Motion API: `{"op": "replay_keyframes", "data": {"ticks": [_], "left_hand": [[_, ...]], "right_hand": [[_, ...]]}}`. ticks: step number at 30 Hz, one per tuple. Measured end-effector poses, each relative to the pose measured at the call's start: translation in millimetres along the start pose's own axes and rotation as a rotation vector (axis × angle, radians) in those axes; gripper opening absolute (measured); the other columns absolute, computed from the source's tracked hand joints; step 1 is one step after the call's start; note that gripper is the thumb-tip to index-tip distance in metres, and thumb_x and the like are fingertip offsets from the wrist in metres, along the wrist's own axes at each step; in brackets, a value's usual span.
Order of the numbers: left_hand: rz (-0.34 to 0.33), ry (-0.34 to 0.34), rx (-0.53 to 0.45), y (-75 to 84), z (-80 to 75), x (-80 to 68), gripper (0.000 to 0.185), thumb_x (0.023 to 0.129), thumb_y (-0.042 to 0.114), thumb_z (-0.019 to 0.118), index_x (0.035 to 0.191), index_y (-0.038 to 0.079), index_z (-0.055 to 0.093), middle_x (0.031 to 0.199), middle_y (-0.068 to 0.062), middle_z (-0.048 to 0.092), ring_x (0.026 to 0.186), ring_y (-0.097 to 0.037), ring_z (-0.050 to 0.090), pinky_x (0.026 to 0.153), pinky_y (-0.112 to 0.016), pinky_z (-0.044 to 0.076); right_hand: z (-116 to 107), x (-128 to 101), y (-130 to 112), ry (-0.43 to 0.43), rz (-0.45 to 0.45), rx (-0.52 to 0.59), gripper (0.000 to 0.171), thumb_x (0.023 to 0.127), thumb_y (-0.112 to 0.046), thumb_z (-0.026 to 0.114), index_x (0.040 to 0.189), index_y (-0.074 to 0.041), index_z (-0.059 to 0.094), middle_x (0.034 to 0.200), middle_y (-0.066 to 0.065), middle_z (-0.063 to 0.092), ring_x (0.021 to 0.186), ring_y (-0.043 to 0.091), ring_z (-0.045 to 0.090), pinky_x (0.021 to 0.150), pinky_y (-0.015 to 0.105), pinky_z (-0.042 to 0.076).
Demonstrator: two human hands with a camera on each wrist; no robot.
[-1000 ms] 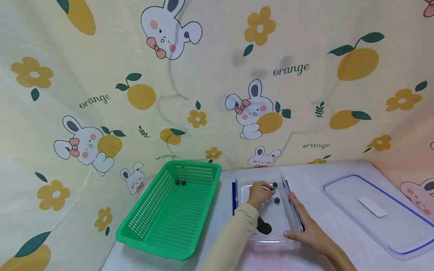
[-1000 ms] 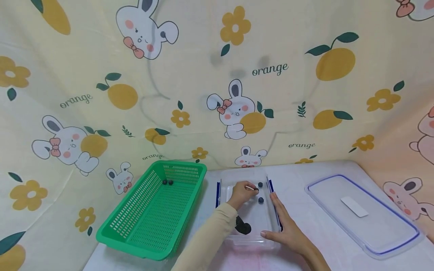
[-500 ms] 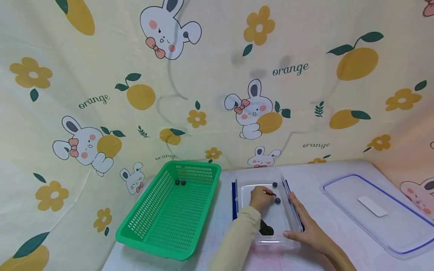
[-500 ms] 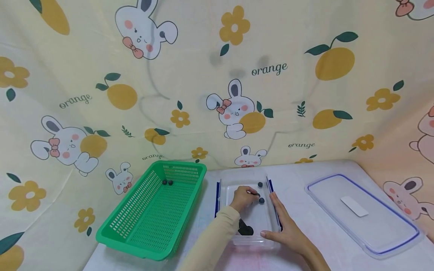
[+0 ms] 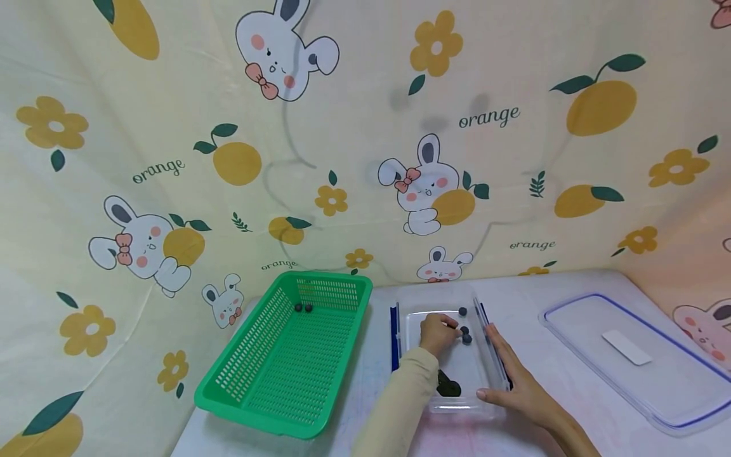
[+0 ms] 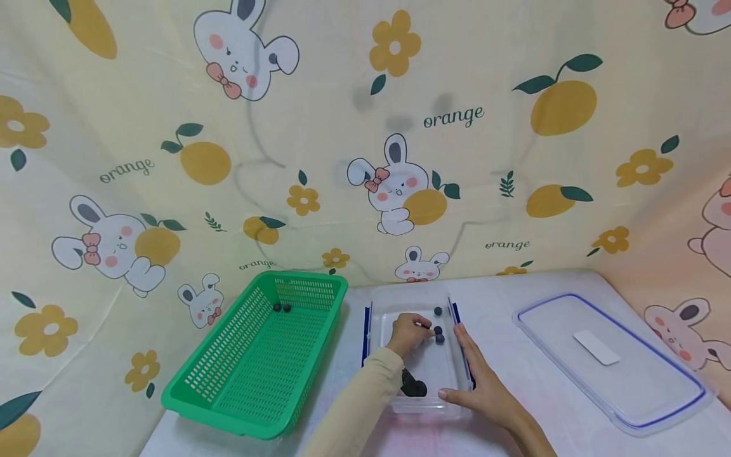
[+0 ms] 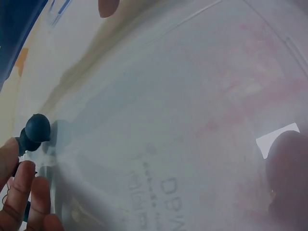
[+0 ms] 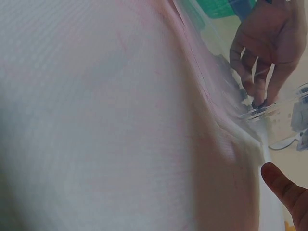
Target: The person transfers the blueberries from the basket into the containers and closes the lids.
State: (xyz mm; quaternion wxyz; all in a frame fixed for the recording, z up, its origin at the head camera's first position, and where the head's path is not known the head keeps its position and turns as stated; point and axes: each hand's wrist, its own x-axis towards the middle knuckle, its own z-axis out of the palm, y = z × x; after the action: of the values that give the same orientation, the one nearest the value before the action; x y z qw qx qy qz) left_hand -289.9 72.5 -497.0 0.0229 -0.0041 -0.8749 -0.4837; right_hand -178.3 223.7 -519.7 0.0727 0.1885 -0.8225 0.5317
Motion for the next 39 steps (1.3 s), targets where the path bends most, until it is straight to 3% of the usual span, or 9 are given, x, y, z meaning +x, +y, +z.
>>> {"op": "replay_keyframes", "data": {"ticks": [3,9,14,18,23,27,35,39], "left_hand": [[-0.03,0.0,-0.018,2.8,-1.3,-0.7,0.012,0.07,0.004,0.084,0.076,0.005,0.075,0.065,0.004,0.06,0.066,-0.01,0.052,0.065,-0.024,0.045],[-0.142,-0.035,-0.116,9.4,-1.8,3.7,0.012,0.074,0.006,0.083,0.081,0.006,0.074,0.067,0.002,0.058,0.061,-0.012,0.056,0.057,-0.025,0.046],[-0.181,-0.057,-0.203,16.2,-6.8,9.6,0.01,0.077,0.006,0.081,0.084,0.006,0.073,0.062,-0.002,0.063,0.062,-0.022,0.065,0.043,-0.022,0.036],[-0.208,-0.101,-0.292,26.3,-18.0,12.0,0.007,0.081,0.006,0.078,0.087,0.008,0.074,0.069,-0.001,0.067,0.072,-0.026,0.069,0.045,-0.022,0.036],[-0.143,-0.151,-0.381,37.4,-38.5,12.8,0.01,0.084,0.01,0.075,0.094,0.008,0.074,0.078,-0.001,0.07,0.072,-0.021,0.068,0.06,-0.032,0.05],[-0.087,-0.18,-0.436,43.8,-56.8,16.0,0.008,0.087,0.015,0.073,0.093,0.01,0.073,0.08,0.0,0.07,0.074,-0.019,0.069,0.061,-0.029,0.05],[0.013,-0.212,-0.423,50.1,-100.5,17.7,0.017,0.093,0.024,0.068,0.098,0.009,0.07,0.083,-0.003,0.066,0.074,-0.018,0.065,0.063,-0.027,0.05],[0.065,-0.18,-0.394,48.2,-121.9,18.8,0.017,0.093,0.023,0.066,0.099,0.007,0.069,0.084,-0.005,0.066,0.076,-0.021,0.063,0.064,-0.029,0.05]], "right_hand": [[-0.4,0.4,-1.0,-0.003,0.009,0.005,0.106,0.077,-0.013,0.076,0.157,-0.018,0.007,0.16,0.016,0.0,0.138,0.002,0.006,0.092,0.077,0.015],[-1.0,0.5,-3.8,-0.01,0.018,0.002,0.106,0.077,-0.014,0.076,0.157,-0.018,0.006,0.16,0.017,-0.001,0.135,0.049,0.009,0.091,0.078,0.016],[-1.0,0.4,-4.2,-0.011,0.017,-0.001,0.107,0.076,-0.014,0.076,0.157,-0.018,0.007,0.16,0.018,-0.001,0.134,0.051,0.009,0.09,0.079,0.016],[-0.9,1.1,-4.9,-0.015,0.046,-0.009,0.106,0.077,-0.016,0.076,0.157,-0.019,0.007,0.16,0.019,-0.001,0.135,0.052,0.008,0.09,0.08,0.015],[0.1,1.7,-5.9,-0.027,0.088,-0.022,0.106,0.079,-0.019,0.076,0.157,-0.022,0.005,0.16,0.019,-0.002,0.136,0.053,0.006,0.089,0.082,0.013],[-0.1,1.8,-5.6,-0.027,0.089,-0.029,0.105,0.079,-0.02,0.075,0.157,-0.023,0.005,0.16,0.018,-0.003,0.137,0.053,0.005,0.089,0.082,0.012],[0.5,1.8,-4.0,-0.023,0.063,-0.008,0.106,0.078,-0.017,0.076,0.157,-0.021,0.005,0.16,0.017,-0.004,0.136,0.053,0.003,0.089,0.082,0.01],[0.5,1.3,-3.5,-0.023,0.047,-0.002,0.107,0.077,-0.016,0.076,0.157,-0.02,0.006,0.16,0.017,-0.004,0.137,0.053,0.003,0.09,0.082,0.011]]}}
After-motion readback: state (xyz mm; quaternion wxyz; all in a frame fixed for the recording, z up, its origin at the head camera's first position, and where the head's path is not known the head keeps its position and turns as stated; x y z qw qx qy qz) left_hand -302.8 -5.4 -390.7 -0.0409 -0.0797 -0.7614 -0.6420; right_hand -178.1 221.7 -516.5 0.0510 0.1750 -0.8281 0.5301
